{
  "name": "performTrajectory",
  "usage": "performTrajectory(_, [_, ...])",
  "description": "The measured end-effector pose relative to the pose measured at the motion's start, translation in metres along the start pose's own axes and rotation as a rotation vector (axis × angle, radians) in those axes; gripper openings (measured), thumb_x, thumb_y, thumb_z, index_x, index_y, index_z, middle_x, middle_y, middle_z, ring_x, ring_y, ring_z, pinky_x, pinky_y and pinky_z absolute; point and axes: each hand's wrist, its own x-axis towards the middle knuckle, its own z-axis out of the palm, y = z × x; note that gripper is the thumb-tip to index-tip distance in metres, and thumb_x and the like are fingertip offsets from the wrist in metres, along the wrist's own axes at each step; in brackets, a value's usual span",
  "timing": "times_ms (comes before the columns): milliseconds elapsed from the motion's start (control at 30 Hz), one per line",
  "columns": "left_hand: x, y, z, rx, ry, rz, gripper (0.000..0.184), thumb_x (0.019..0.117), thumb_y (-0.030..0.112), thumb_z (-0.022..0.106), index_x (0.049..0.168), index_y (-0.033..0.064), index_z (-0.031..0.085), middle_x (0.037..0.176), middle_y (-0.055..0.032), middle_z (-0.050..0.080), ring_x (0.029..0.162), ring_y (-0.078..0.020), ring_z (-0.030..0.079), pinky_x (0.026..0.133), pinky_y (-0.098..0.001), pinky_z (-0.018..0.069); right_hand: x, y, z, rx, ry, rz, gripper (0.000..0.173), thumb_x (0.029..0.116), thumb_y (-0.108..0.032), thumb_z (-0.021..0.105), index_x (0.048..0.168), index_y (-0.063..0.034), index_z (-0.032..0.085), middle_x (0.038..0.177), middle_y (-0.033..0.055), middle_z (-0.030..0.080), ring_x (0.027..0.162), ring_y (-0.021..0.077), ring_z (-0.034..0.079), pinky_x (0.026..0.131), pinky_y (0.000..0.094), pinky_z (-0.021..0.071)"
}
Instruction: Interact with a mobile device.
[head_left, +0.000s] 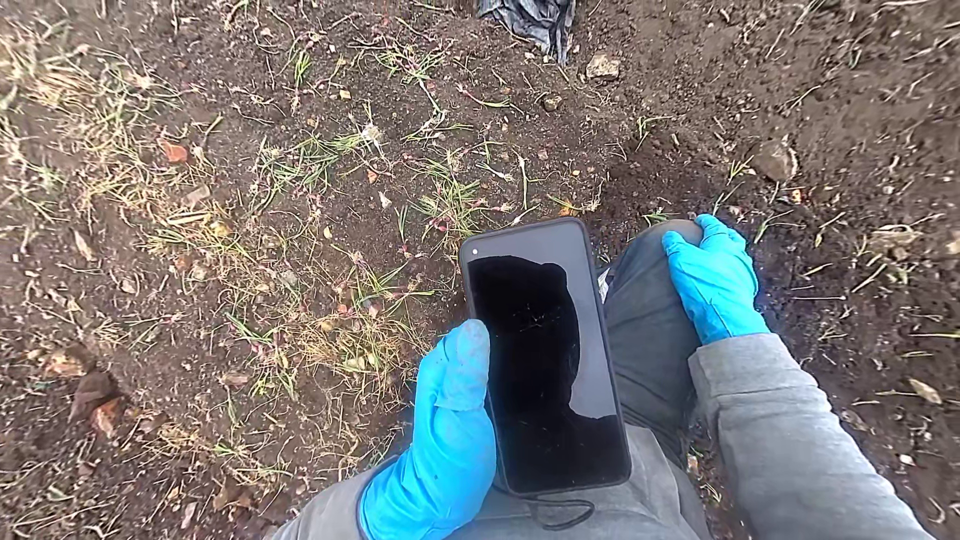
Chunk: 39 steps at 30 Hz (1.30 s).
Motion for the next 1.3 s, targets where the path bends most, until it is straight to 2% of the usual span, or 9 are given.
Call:
performTrajectory(100, [-0.002,-0.001,0.002,-0.007,-0.007,0.038,0.052,0.1088,0.055,0.038,0.092,0.0139,0.066,0.081,0.0014,0.063,0.081,-0.0073,0.065,0.076,-0.0283,0.0568,0.004,0.002,0.0,0.001,0.004,-0.009,0.068,0.092,-0.066,0.049,0.149,-0.0277,0.051,0.152,0.0132,0.049,0.134,0.0405,0.05,0.098,0.0695,0.0418])
performTrajectory(233, [-0.007,0.0,0.003,-0.057,-0.03,0.019,0.046,0.1096,0.049,0.04,0.101,0.0155,0.07,0.091,0.0024,0.069,0.091,-0.0059,0.068,0.083,-0.0277,0.0585,0.008,0.009,-0.001,0.007,0.009,-0.031,0.069,0.0925,-0.066,0.05,0.149,-0.0259,0.052,0.151,0.0151,0.051,0.135,0.0402,0.05,0.101,0.0689,0.0412])
performTrajectory(333, [-0.014,-0.073,-0.006,-0.238,-0.122,0.279,0.033,0.1096,0.027,0.049,0.111,0.004,0.072,0.1,-0.0068,0.071,0.097,-0.0138,0.068,0.085,-0.0309,0.059,0.015,0.017,0.0,0.015,0.024,-0.016,0.067,0.0927,-0.064,0.05,0.147,-0.0254,0.053,0.147,0.017,0.054,0.134,0.0412,0.051,0.1,0.071,0.0408])
performTrajectory(367, [-0.016,-0.071,-0.008,-0.223,-0.128,0.264,0.034,0.1103,0.027,0.048,0.113,0.0037,0.072,0.103,-0.0075,0.072,0.1,-0.0144,0.069,0.087,-0.0318,0.0596,0.017,0.02,0.001,0.02,0.031,-0.011,0.067,0.0925,-0.064,0.051,0.147,-0.025,0.053,0.144,0.0187,0.055,0.132,0.0434,0.052,0.097,0.0731,0.0415])
performTrajectory(433, [-0.016,-0.02,-0.004,-0.109,-0.069,0.071,0.043,0.1109,0.042,0.041,0.11,0.0113,0.072,0.099,-0.002,0.071,0.097,-0.0104,0.068,0.087,-0.0315,0.0587,0.021,0.026,0.003,0.028,0.039,0.022,0.065,0.0925,-0.064,0.051,0.145,-0.0256,0.054,0.142,0.0198,0.056,0.129,0.0454,0.052,0.094,0.0743,0.0422])
performTrajectory(500, [-0.015,0.007,-0.004,-0.082,-0.035,0.015,0.052,0.1105,0.048,0.038,0.11,0.0096,0.072,0.099,-0.0045,0.071,0.097,-0.0131,0.069,0.087,-0.0356,0.0595,0.025,0.03,0.003,0.035,0.048,0.046,0.063,0.0927,-0.063,0.051,0.144,-0.0268,0.056,0.142,0.0188,0.057,0.13,0.0438,0.053,0.095,0.0734,0.0419])
performTrajectory(633, [-0.017,0.012,-0.01,-0.107,-0.019,0.06,0.054,0.1098,0.051,0.039,0.106,0.0088,0.072,0.095,-0.0048,0.071,0.093,-0.0128,0.069,0.084,-0.0342,0.0597,0.027,0.028,0.004,0.043,0.05,0.027,0.061,0.0937,-0.061,0.051,0.144,-0.0267,0.057,0.142,0.0175,0.058,0.133,0.0409,0.052,0.1,0.0715,0.0408])
performTrajectory(900, [-0.027,0.028,-0.014,-0.12,0.013,0.145,0.043,0.1095,0.048,0.041,0.094,0.02,0.069,0.083,0.0067,0.066,0.081,-0.0017,0.066,0.075,-0.0224,0.0571,0.008,0.015,0.002,0.083,0.04,-0.144,0.06,0.0981,-0.058,0.048,0.148,-0.0241,0.053,0.146,0.0147,0.056,0.135,0.0378,0.051,0.103,0.0708,0.0397])
performTrajectory(1300, [-0.031,0.026,-0.016,-0.148,0.009,0.155,0.043,0.1097,0.047,0.041,0.093,0.0192,0.069,0.082,0.0052,0.066,0.08,-0.0034,0.066,0.074,-0.024,0.0575,-0.011,0.014,0.006,0.145,0.01,-0.134,0.071,0.0999,-0.061,0.045,0.157,-0.0202,0.041,0.152,0.0144,0.051,0.141,0.0351,0.047,0.11,0.0675,0.0369])
